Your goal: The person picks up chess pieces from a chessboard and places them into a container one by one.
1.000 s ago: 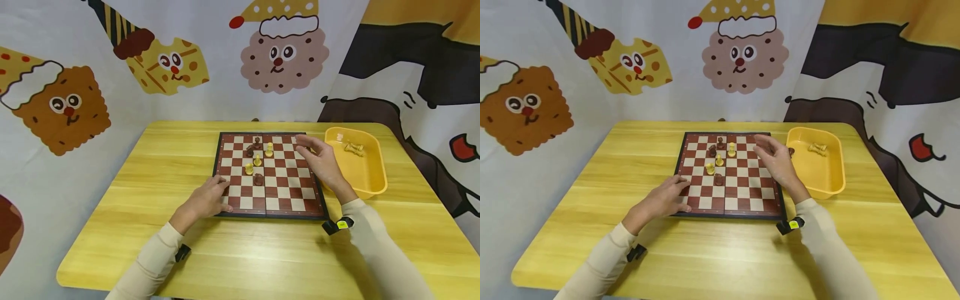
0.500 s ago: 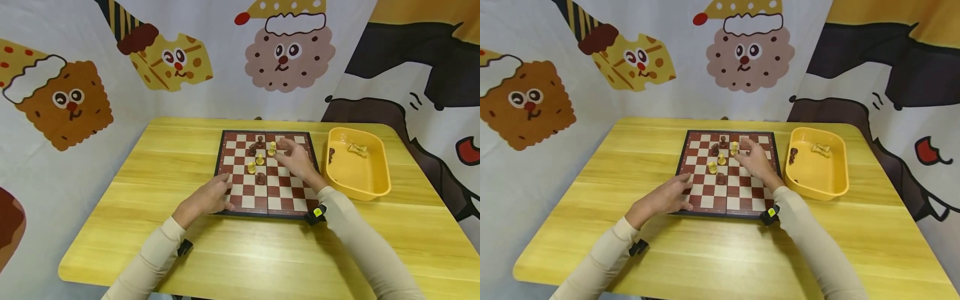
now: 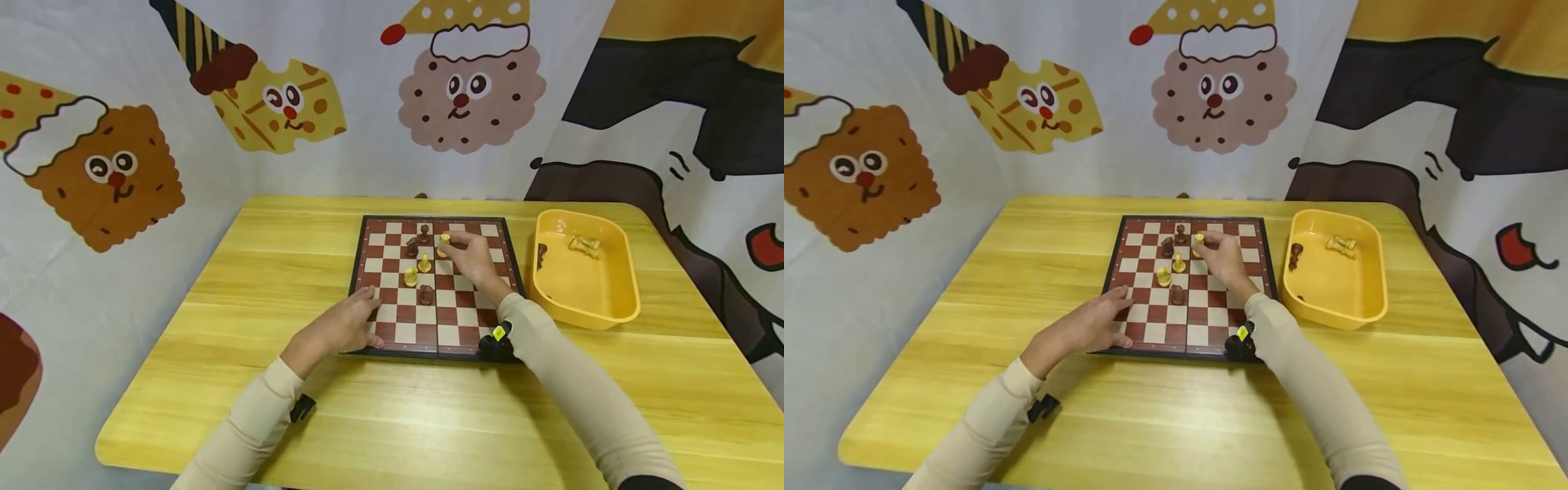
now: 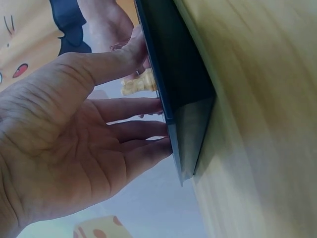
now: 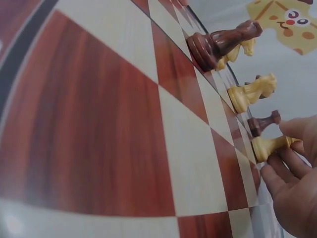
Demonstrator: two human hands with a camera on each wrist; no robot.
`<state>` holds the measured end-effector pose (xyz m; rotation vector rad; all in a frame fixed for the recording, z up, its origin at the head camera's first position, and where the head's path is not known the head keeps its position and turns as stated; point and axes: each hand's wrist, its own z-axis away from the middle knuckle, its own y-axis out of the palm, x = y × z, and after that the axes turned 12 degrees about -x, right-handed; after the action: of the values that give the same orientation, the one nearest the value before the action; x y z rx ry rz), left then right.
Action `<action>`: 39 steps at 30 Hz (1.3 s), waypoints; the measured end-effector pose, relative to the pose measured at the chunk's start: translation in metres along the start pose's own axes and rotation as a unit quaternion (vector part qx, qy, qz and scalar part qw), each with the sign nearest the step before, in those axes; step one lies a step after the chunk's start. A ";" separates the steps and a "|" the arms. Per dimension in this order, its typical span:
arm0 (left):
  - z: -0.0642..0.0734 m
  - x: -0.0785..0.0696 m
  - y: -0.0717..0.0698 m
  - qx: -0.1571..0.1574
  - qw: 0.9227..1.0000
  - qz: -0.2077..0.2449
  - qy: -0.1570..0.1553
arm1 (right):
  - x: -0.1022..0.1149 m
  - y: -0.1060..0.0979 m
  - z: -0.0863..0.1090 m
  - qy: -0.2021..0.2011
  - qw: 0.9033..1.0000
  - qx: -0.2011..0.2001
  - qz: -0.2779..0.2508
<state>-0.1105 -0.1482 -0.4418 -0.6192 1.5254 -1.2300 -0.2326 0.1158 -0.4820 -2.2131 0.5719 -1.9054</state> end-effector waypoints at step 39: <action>0.008 0.006 0.001 -0.015 0.999 0.005 0.049 | 0.019 -0.029 0.007 -0.025 0.997 -0.059 0.042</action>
<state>-0.1055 -0.1564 -0.4443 -0.5782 1.6276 -1.2483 -0.2187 0.1346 -0.4553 -2.2617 0.7733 -1.8137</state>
